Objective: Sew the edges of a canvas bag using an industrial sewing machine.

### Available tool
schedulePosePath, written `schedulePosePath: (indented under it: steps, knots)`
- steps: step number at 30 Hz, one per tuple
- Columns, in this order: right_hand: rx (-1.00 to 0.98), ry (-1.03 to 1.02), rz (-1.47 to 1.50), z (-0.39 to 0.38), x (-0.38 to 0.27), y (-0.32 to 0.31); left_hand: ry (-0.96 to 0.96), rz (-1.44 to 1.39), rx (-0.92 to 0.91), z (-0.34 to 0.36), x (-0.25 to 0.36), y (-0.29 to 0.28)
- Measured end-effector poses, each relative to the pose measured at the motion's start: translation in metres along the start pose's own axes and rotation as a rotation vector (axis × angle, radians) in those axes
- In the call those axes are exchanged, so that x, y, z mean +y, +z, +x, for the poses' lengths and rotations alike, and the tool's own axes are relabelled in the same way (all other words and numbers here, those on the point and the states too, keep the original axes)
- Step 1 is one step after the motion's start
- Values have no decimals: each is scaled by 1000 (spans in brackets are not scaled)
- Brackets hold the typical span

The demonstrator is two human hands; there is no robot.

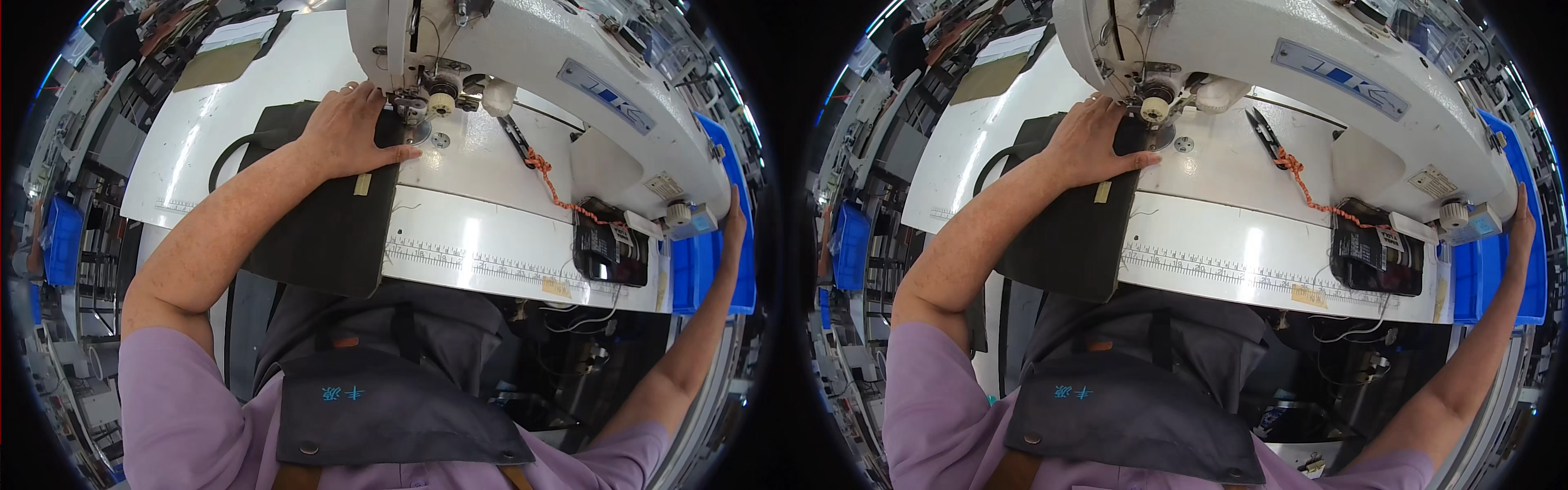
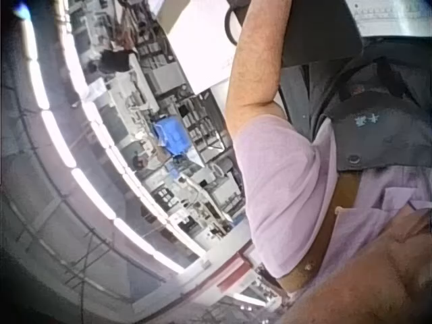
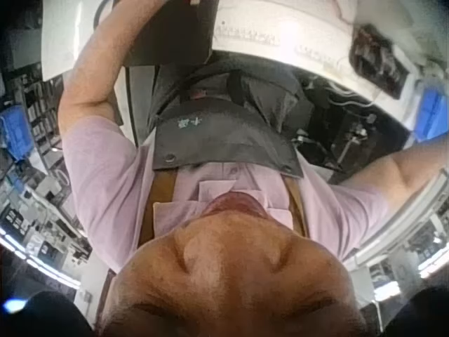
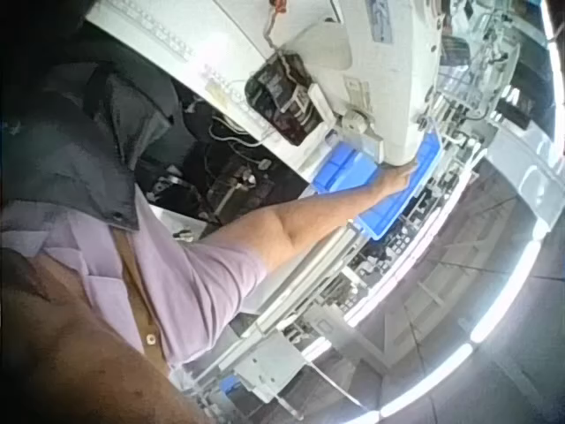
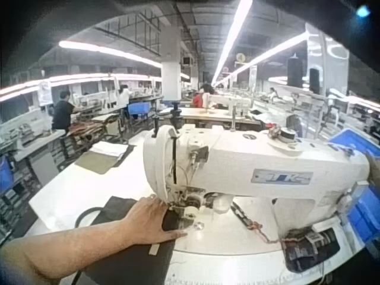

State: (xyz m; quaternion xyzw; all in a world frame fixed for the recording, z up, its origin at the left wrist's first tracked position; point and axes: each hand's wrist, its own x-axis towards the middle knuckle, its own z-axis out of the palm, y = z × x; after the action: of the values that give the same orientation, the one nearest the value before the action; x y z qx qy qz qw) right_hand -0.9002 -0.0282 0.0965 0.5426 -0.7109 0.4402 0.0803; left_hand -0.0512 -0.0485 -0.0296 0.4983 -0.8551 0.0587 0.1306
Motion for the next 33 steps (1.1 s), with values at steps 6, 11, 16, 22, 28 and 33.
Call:
schedulePosePath:
  steps: [6,11,16,22,28,33]
  knots:
    - [-168,-72,-240,18,8,45,-34,-12,-57,-6,-9,-7]
    - [-135,-186,-634,13,1,-18,103,-94,183,-1,-19,16]
    - [372,-242,-58,-168,-237,76,122,-67,160,0,-25,1]
    - [-591,-299,597,-344,-441,259,81,-142,79,3,-29,14]
    - [-828,332,740,-328,-481,307,49,-78,49,6,-21,17]
    - [-872,298,1025,-336,-469,325,100,-147,96,9,-16,14]
